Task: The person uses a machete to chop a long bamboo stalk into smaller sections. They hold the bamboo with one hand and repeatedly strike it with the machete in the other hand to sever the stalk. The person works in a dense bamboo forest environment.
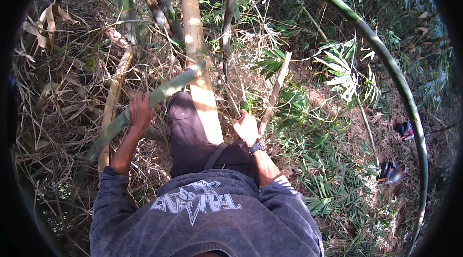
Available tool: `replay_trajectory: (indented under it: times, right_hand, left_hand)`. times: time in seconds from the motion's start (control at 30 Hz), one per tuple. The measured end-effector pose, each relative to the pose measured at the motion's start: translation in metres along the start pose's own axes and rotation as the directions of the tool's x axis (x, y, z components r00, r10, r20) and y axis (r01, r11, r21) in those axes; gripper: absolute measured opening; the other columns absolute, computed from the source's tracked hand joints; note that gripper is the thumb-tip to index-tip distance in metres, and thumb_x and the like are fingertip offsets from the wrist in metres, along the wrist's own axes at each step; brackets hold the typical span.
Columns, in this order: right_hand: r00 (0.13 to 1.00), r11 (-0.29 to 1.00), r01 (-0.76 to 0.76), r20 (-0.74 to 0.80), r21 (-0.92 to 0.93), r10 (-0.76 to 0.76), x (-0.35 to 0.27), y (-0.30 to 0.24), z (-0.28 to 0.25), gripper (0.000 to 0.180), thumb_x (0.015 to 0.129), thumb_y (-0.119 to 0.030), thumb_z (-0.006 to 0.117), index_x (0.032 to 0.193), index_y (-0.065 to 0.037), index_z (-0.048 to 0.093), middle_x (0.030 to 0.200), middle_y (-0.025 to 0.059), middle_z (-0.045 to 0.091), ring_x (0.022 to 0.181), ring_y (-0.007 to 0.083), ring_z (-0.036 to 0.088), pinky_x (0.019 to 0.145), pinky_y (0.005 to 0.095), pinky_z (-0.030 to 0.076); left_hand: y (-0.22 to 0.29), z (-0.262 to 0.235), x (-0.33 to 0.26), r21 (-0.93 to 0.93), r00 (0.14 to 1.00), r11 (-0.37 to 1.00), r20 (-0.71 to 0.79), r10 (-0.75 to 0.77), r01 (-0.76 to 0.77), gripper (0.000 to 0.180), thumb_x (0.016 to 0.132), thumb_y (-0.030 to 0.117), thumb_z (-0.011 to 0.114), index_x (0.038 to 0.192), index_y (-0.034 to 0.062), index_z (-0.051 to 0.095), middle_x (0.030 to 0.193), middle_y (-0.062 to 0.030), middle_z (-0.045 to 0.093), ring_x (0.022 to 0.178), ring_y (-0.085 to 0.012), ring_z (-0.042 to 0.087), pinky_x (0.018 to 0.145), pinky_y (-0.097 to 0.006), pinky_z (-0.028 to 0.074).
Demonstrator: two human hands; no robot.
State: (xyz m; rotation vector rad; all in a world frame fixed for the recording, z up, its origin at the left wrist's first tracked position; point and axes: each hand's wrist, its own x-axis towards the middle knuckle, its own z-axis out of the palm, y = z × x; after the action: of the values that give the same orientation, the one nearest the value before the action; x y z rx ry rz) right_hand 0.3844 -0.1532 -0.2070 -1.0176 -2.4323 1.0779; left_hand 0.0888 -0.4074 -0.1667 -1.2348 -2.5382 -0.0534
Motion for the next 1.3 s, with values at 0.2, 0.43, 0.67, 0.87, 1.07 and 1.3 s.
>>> replay_trajectory:
  times: [0.2, 0.43, 0.67, 0.87, 1.07, 1.3]
  right_hand:
    - [0.958, 0.967, 0.248, -0.164, 0.056, -0.236, 0.019, -0.007, 0.018, 0.03, 0.071, -0.008, 0.064, 0.096, 0.008, 0.057, 0.057, 0.0137, 0.059, 0.05, 0.0264, 0.06, 0.049, 0.0346, 0.046]
    - [0.999, 0.993, 0.014, -0.036, 0.117, -0.01, 0.028, -0.02, 0.013, 0.02, 0.075, -0.011, 0.063, 0.09, 0.002, 0.059, 0.066, 0.0147, 0.061, 0.06, 0.0277, 0.061, 0.059, 0.0353, 0.048]
    - [0.962, 0.935, 0.163, -0.263, 0.314, -0.079, 0.052, -0.101, -0.018, 0.015, 0.078, -0.01, 0.063, 0.09, -0.004, 0.057, 0.061, 0.0106, 0.058, 0.054, 0.0231, 0.06, 0.054, 0.0321, 0.047]
    - [0.997, 0.969, -0.072, -0.008, -0.238, 0.072, 0.018, 0.026, 0.037, 0.023, 0.076, -0.022, 0.062, 0.084, -0.001, 0.057, 0.063, 0.0166, 0.062, 0.06, 0.0319, 0.064, 0.058, 0.0399, 0.051]
    - [0.997, 0.996, -0.006, -0.075, 0.092, 0.012, 0.021, -0.003, 0.013, 0.027, 0.074, -0.019, 0.063, 0.091, 0.001, 0.056, 0.064, 0.0168, 0.061, 0.058, 0.0344, 0.063, 0.059, 0.0423, 0.051]
    - [0.984, 0.909, 0.053, -0.178, 0.413, 0.024, 0.064, -0.102, -0.025, 0.011, 0.077, -0.012, 0.062, 0.078, -0.003, 0.055, 0.064, 0.0158, 0.061, 0.056, 0.0298, 0.062, 0.053, 0.0377, 0.048]
  left_hand:
    - [-0.011, -0.014, 0.018, -0.144, 0.893, 0.986, 0.45, -0.01, 0.084, 0.055, 0.064, 0.019, 0.079, 0.108, 0.0066, 0.048, 0.105, -0.0157, 0.052, 0.088, -0.0371, 0.062, 0.077, -0.045, 0.051]
    - [-0.007, -0.009, 0.008, -0.16, 0.876, 0.987, 0.473, 0.088, -0.013, 0.05, 0.067, 0.02, 0.077, 0.104, 0.0079, 0.046, 0.092, -0.0143, 0.062, 0.084, -0.0359, 0.064, 0.072, -0.047, 0.053]
    - [-0.005, -0.01, 0.003, -0.152, 0.881, 0.986, 0.455, 0.129, -0.066, 0.049, 0.068, 0.019, 0.076, 0.106, 0.0098, 0.047, 0.089, -0.0127, 0.061, 0.082, -0.0332, 0.065, 0.066, -0.043, 0.055]
    - [-0.002, -0.006, 0.008, -0.163, 0.897, 0.983, 0.416, 0.15, -0.089, 0.047, 0.068, 0.017, 0.076, 0.104, 0.0103, 0.047, 0.087, -0.0115, 0.06, 0.08, -0.0323, 0.065, 0.065, -0.043, 0.054]
    - [-0.007, 0.004, -0.004, -0.123, 0.938, 0.985, 0.31, 0.153, -0.12, 0.046, 0.066, 0.016, 0.077, 0.102, 0.0106, 0.048, 0.084, -0.0097, 0.058, 0.078, -0.0305, 0.063, 0.064, -0.041, 0.053]
    - [0.002, -0.001, -0.008, -0.093, 0.961, 0.986, 0.228, 0.157, -0.139, 0.045, 0.067, 0.014, 0.076, 0.102, 0.0108, 0.048, 0.085, -0.0086, 0.055, 0.078, -0.0295, 0.062, 0.063, -0.04, 0.053]
